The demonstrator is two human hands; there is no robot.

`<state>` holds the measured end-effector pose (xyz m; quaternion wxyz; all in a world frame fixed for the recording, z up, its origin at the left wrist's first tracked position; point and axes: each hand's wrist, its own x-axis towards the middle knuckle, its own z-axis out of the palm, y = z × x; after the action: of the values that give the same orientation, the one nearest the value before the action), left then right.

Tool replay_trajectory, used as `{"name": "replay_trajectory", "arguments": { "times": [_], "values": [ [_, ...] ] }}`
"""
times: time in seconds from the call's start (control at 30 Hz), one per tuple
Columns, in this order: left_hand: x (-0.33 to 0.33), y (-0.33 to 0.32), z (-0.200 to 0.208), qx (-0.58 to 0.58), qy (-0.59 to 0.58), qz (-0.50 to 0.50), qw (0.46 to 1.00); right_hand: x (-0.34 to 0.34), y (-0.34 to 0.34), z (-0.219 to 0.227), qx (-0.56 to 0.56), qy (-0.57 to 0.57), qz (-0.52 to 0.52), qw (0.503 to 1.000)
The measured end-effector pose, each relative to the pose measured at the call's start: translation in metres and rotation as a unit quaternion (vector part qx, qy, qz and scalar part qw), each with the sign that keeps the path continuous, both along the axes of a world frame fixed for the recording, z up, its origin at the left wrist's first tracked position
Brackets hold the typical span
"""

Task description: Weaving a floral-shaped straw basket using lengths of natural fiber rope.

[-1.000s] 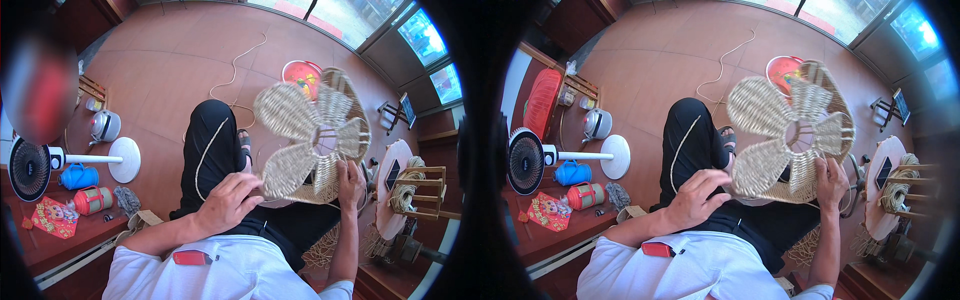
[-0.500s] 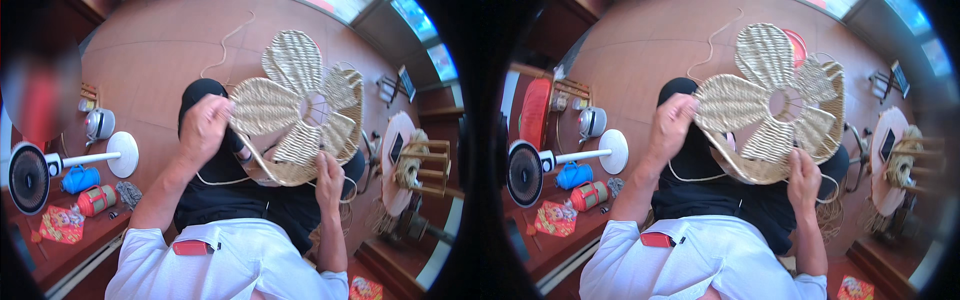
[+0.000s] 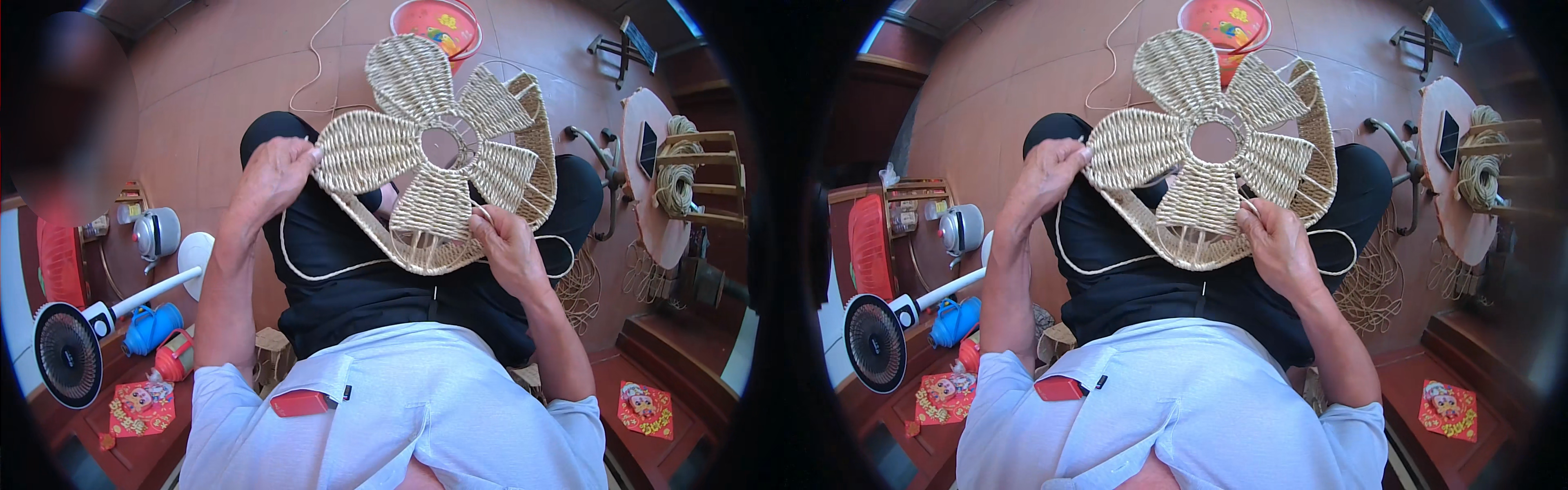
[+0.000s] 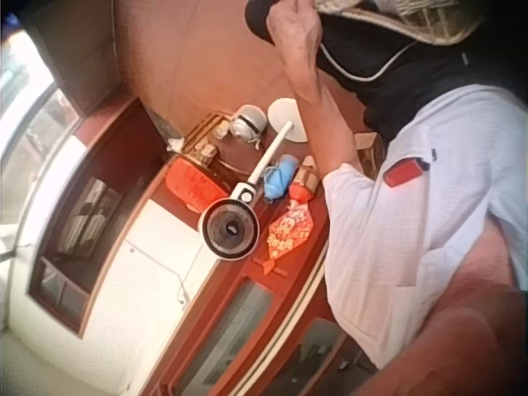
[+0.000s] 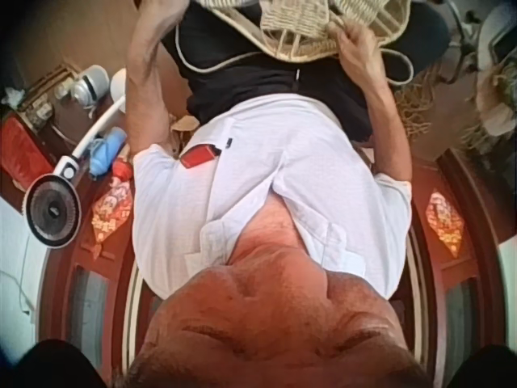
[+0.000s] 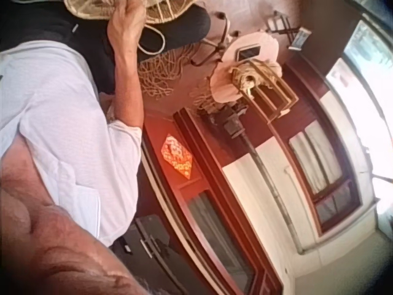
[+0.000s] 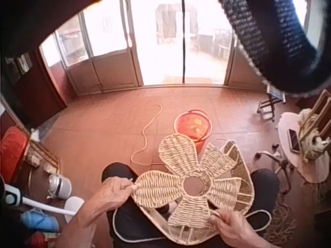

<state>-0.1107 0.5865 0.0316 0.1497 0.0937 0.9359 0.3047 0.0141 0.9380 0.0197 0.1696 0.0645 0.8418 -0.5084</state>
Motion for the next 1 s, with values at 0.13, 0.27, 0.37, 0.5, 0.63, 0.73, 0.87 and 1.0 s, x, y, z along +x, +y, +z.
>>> {"name": "replay_trajectory", "arguments": {
  "times": [0.13, 0.27, 0.37, 0.5, 0.63, 0.73, 0.87, 1.0],
  "values": [
    [0.026, 0.012, -0.004, -0.032, 0.108, 0.004, 0.994, -0.001, 0.002, 0.009, 0.037, -0.043, -0.008, 0.998],
    [0.046, 0.023, 0.030, -0.020, 0.231, 0.060, 0.971, 0.002, 0.000, 0.037, 0.014, 0.102, -0.024, 0.994],
    [0.077, 0.051, 0.057, 0.155, 0.155, 0.086, 0.972, 0.014, 0.023, 0.076, -0.175, -0.044, -0.103, 0.978],
    [0.112, 0.133, 0.047, 0.415, -0.072, -0.182, 0.889, 0.030, 0.014, 0.096, -0.545, -0.111, -0.100, 0.825],
    [0.138, 0.176, 0.032, 0.533, -0.348, -0.246, 0.731, 0.027, 0.018, 0.104, -0.583, -0.042, -0.074, 0.808],
    [0.140, 0.134, 0.025, 0.537, -0.392, -0.211, 0.716, 0.009, 0.068, 0.098, -0.586, -0.014, -0.075, 0.807],
    [0.130, -0.011, 0.008, 0.520, -0.249, -0.065, 0.815, -0.015, 0.153, 0.062, -0.537, -0.010, -0.134, 0.833],
    [0.141, -0.161, -0.014, 0.554, -0.234, 0.130, 0.788, -0.040, 0.217, 0.030, -0.517, 0.028, -0.178, 0.837]
  ]
}}
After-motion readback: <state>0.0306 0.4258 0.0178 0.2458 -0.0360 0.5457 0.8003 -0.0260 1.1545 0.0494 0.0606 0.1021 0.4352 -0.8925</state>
